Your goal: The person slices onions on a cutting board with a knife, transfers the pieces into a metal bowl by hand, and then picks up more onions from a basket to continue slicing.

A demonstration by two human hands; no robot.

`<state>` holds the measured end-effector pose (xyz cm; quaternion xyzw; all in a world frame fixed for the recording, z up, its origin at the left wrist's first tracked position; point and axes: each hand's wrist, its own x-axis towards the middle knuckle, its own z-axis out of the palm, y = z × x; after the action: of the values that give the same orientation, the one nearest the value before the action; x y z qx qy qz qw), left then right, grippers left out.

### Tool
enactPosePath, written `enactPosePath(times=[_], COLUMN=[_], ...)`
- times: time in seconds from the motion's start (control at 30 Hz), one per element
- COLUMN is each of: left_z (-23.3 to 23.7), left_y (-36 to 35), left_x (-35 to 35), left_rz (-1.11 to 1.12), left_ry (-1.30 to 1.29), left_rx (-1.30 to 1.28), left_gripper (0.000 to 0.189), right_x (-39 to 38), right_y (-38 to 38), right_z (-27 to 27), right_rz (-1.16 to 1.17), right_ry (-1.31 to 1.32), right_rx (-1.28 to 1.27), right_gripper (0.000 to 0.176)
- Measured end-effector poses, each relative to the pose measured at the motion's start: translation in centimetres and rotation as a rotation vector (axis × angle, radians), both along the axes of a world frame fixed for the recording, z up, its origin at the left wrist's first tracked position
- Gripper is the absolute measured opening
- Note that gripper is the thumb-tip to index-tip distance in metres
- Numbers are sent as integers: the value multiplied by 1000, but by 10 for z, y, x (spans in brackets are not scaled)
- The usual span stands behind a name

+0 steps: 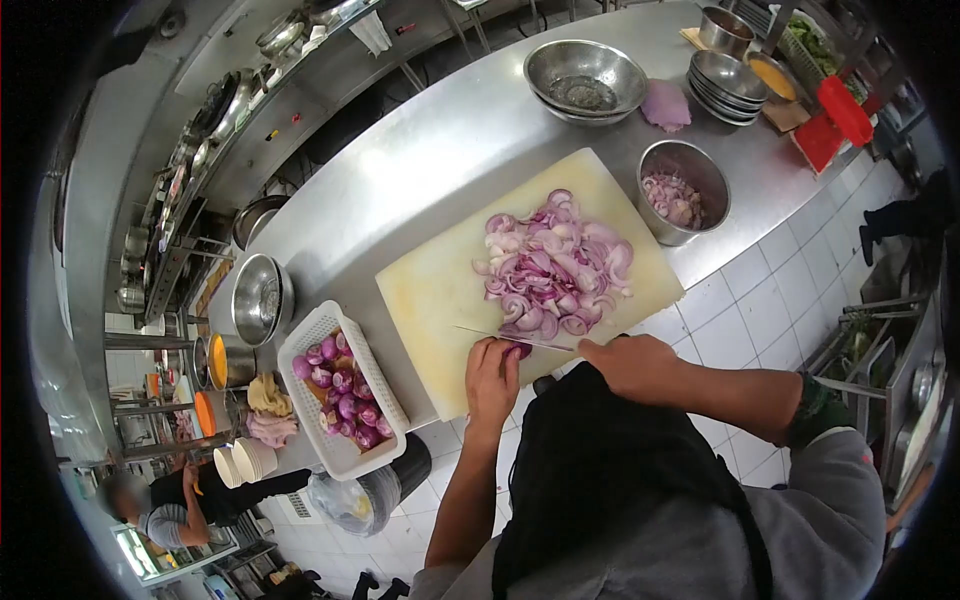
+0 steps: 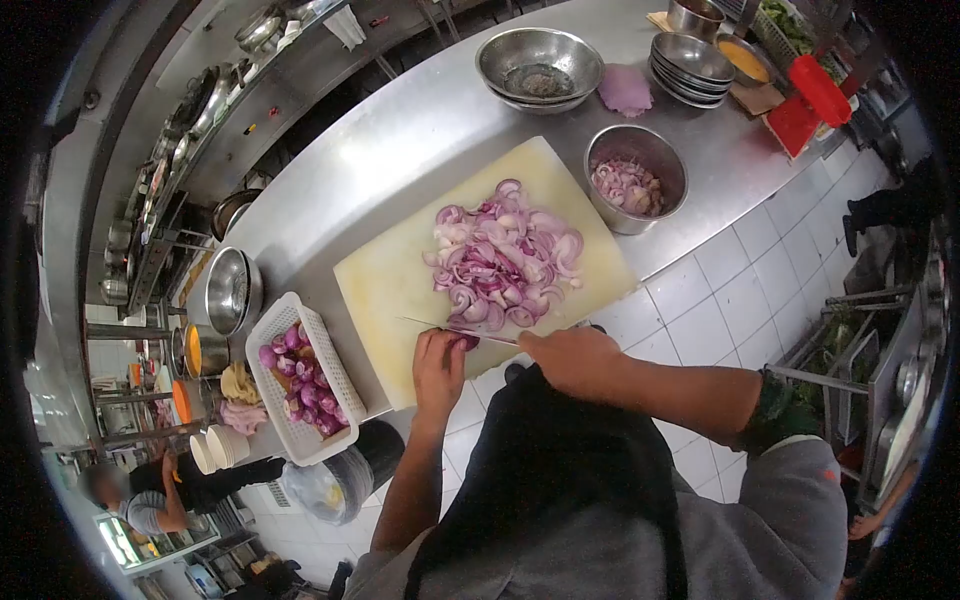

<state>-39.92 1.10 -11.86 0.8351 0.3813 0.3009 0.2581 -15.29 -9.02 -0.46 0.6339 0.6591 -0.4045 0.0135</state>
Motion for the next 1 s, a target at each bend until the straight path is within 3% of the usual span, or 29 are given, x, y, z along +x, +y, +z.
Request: enactPosePath(times=[0.2,0.3,0.47,0.5,0.6,0.87,0.97,1.0], left_z=[2,-5,-3,-2,-3,7,14,18], left_y=[0,0,2,-1,-2,4,3,2], left_x=[1,-2,1,-2,-2,6,6,7], left_rz=[-7,8,1,-3,11,-52,14,105], left_ry=[-10,-25,-37,-32,-40,15,186,236], left_rx=[51,50,66,57,31,142,17,-131], left_gripper=[14,12,11,11,9,14,17,17], right_x=[-7,0,-5,-8,-3,2,10,12], right_y=[6,-1,7,8,-4,25,31,32], right_z=[-50,-3,-54,-54,-12,-72,-68,-60], right_rz=[8,15,2,11,-2,6,-28,-52], right_ry=[20,10,20,32,55,140,118,113], right_rx=[247,27,198,253,89,155,135,120], right_gripper=[32,33,38,41,39,26,25,24])
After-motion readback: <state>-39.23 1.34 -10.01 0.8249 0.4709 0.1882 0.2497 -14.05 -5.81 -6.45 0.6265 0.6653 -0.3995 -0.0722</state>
